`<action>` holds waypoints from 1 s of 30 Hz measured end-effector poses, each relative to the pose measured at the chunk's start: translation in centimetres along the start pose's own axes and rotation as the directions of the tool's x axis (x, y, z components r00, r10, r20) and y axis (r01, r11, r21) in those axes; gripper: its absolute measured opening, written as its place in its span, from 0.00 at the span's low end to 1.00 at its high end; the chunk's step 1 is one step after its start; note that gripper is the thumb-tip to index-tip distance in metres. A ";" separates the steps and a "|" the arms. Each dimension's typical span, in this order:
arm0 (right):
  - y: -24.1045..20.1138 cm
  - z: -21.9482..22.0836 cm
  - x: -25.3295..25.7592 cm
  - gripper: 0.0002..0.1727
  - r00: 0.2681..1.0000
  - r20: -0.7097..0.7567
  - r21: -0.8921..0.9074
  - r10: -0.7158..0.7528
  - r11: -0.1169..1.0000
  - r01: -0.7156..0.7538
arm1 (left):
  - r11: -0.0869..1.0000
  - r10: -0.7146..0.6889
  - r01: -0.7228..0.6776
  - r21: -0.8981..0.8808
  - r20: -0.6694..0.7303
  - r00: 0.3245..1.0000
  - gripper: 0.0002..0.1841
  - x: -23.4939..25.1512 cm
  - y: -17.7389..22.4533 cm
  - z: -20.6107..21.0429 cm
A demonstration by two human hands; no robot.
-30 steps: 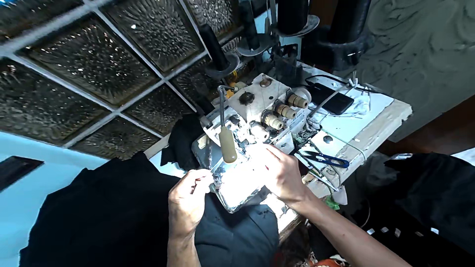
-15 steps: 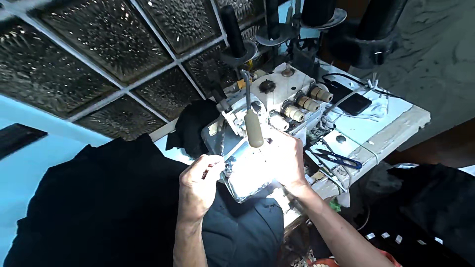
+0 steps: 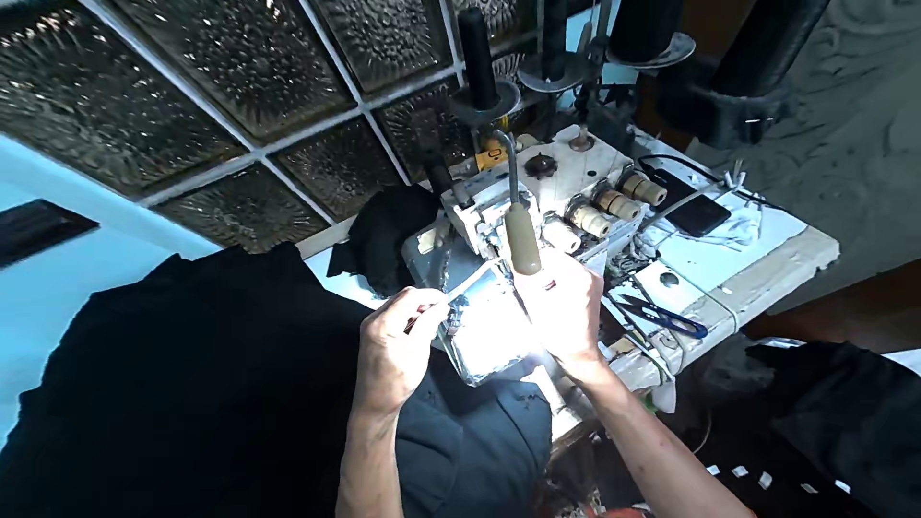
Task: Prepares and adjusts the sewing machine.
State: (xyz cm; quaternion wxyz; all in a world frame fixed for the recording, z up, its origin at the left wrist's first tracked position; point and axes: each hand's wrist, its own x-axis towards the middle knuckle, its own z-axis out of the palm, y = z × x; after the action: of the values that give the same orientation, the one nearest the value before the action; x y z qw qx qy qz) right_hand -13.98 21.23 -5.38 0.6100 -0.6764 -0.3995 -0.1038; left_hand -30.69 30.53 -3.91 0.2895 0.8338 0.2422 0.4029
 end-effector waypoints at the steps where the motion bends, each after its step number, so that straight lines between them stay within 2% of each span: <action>1: 0.0 0.1 0.0 0.05 1.000 -0.007 -0.019 -0.013 1.000 0.013 | 1.000 -0.005 0.005 0.000 -0.001 1.000 0.06 0.0 0.1 0.0; 7: 0.2 0.5 -0.2 0.06 0.997 -0.045 -0.101 -0.060 0.993 0.055 | 1.000 -0.006 0.006 -0.004 0.005 1.000 0.06 0.0 0.1 0.1; 12: 1.5 0.3 -1.1 0.08 0.998 -0.067 0.138 -0.011 0.990 0.020 | 1.000 -0.025 0.025 0.005 -0.005 1.000 0.06 0.1 0.2 0.2; 15: 1.7 -0.4 -1.4 0.09 0.997 -0.081 0.117 0.001 0.993 0.009 | 1.000 -0.023 0.023 -0.002 -0.010 1.000 0.05 0.1 0.2 0.2; 18: 1.9 -0.9 -1.3 0.07 0.994 -0.097 0.074 -0.055 0.995 0.062 | 1.000 -0.003 0.003 -0.014 -0.019 1.000 0.05 0.1 0.0 0.3; 27: 3.0 -2.1 -0.7 0.08 0.978 -0.044 0.140 -0.205 0.968 0.209 | 0.994 0.069 -0.068 0.091 -0.004 0.998 0.05 0.2 -0.6 0.4; 30: 3.1 -2.0 -1.1 0.07 0.968 -0.050 0.053 -0.248 0.967 0.250 | 0.989 0.059 -0.064 0.130 0.046 0.997 0.05 0.1 -0.5 0.0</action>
State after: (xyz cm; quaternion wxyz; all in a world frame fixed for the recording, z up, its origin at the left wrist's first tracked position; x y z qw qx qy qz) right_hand -11.90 19.18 -7.89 0.6201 -0.6004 -0.4709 -0.1823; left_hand -30.67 30.92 -4.20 0.2264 0.8665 0.2361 0.3771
